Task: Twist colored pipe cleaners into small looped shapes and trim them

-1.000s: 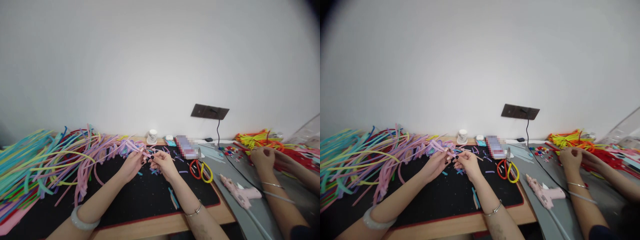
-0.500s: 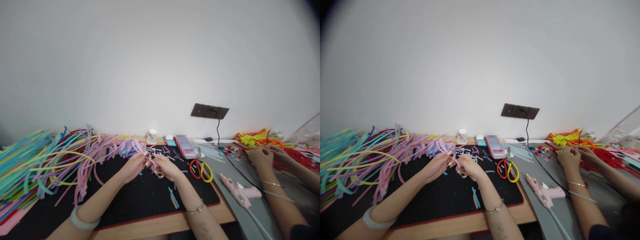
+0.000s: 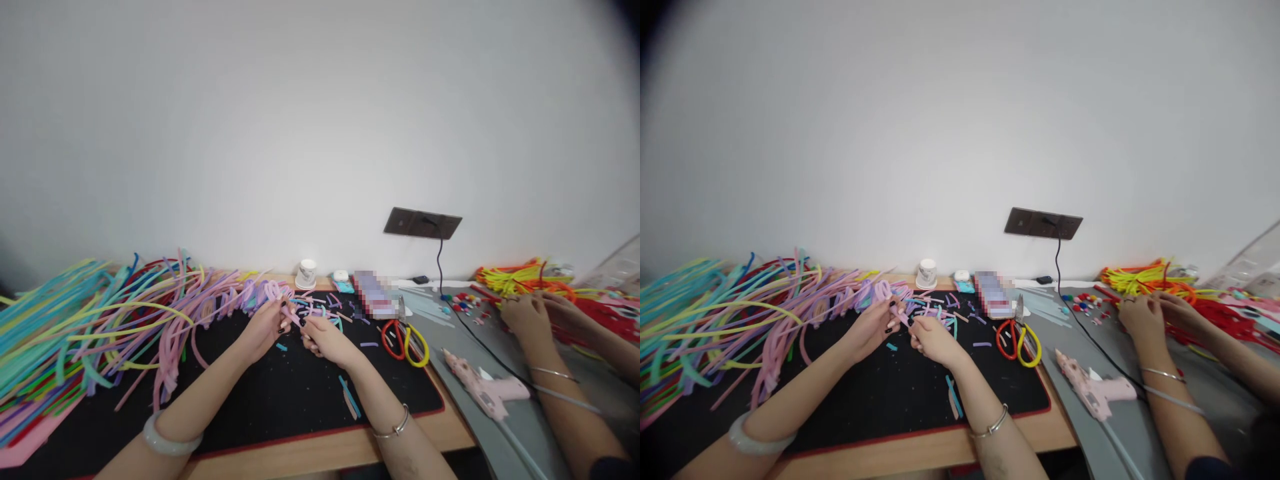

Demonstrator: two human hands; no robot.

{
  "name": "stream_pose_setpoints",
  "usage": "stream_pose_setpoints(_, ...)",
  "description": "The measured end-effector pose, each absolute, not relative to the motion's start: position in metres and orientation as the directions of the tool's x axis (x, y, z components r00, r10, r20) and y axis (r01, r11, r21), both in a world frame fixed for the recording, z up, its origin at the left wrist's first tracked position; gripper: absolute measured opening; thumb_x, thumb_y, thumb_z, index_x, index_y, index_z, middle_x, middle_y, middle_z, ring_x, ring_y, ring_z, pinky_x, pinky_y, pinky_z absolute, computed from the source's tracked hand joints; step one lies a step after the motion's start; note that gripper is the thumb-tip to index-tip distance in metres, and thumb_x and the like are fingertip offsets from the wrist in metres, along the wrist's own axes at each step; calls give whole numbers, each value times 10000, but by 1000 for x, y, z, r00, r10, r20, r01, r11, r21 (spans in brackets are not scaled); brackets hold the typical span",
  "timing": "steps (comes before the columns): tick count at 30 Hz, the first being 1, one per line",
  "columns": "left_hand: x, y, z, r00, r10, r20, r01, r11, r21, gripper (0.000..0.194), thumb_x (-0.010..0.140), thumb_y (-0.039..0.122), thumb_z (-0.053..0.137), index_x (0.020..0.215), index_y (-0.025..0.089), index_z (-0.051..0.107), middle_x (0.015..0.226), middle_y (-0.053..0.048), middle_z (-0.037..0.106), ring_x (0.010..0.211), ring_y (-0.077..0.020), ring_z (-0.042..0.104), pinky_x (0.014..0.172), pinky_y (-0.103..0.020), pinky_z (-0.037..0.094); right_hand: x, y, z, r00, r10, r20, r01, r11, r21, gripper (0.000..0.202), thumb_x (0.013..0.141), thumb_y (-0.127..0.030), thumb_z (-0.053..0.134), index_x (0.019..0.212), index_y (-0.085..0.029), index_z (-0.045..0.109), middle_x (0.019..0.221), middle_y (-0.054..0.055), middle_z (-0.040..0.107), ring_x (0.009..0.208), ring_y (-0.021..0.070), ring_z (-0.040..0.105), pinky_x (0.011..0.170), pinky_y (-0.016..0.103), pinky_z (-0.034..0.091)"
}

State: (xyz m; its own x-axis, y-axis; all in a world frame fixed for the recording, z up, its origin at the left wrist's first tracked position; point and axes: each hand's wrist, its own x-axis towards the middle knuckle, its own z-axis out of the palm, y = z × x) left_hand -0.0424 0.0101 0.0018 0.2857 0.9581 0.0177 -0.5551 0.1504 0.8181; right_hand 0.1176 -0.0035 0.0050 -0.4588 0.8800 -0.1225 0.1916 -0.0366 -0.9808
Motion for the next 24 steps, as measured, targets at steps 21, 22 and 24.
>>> stream_pose_setpoints(21, -61, 26, 6, 218, 976, 13, -750, 159, 642, 95, 884, 236, 568, 822, 167, 549, 723, 4, 573, 533, -76, 530, 527, -201, 510, 124, 1, 10, -529, 818, -226, -36, -287, -957, 206, 779, -306, 479, 639, -207, 365, 454, -89, 352, 383, 48, 177, 388, 191, 88)
stream_pose_setpoints(22, -61, 27, 6, 197, 980, 12, -748, 143, 648, 80, 879, 231, 576, 837, 167, 551, 728, 5, 577, 526, -71, 529, 515, -192, 509, 125, 1, 10, -542, 809, -228, -46, -300, -953, 205, 778, -301, 478, 637, -206, 364, 453, -90, 348, 383, 48, 176, 388, 192, 87)
stream_pose_setpoints(24, -62, 28, 5, 164, 986, 15, -733, 112, 671, 74, 868, 226, 592, 860, 165, 552, 727, 7, 582, 516, -68, 531, 493, -181, 507, 125, 2, 10, -566, 792, -229, -63, -318, -946, 200, 777, -291, 473, 633, -206, 364, 453, -90, 341, 381, 48, 173, 388, 195, 85)
